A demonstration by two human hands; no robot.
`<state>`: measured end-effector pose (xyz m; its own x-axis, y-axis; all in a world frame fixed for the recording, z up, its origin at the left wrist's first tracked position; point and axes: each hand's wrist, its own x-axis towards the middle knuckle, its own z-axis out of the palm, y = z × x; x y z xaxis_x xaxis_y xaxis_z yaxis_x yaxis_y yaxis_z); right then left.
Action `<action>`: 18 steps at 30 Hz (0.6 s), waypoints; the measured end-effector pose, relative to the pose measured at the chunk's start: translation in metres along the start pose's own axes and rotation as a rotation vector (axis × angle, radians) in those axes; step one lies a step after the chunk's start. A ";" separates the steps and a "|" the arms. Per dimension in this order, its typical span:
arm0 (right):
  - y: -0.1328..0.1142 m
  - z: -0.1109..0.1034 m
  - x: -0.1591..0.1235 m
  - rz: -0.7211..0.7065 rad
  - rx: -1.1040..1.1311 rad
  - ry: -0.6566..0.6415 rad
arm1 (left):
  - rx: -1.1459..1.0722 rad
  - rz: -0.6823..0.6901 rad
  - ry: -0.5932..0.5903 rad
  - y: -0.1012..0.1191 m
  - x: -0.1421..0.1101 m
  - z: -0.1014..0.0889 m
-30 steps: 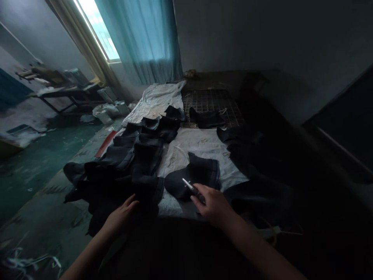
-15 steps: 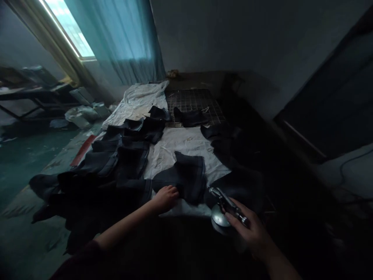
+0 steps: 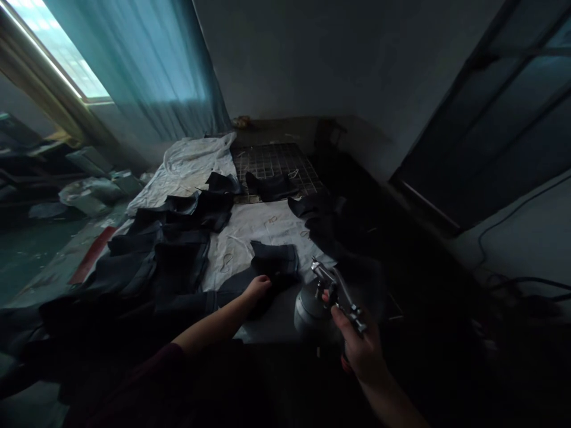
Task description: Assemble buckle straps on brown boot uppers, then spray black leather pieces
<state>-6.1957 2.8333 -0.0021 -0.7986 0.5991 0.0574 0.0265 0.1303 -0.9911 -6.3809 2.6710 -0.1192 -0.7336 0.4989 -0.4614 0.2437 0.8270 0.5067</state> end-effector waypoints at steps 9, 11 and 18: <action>-0.004 0.030 0.020 -0.041 0.080 0.005 | -0.294 -0.147 0.069 0.000 -0.003 0.009; -0.009 0.026 0.021 -0.024 0.055 0.020 | -0.317 -0.137 0.071 0.002 -0.006 0.008; 0.001 0.016 0.025 0.016 0.050 0.122 | -0.583 -0.158 0.049 0.010 -0.006 0.011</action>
<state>-6.2253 2.8359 -0.0037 -0.7193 0.6927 0.0531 0.0060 0.0826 -0.9966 -6.3668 2.6789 -0.1199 -0.7643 0.3576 -0.5366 -0.2486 0.6045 0.7568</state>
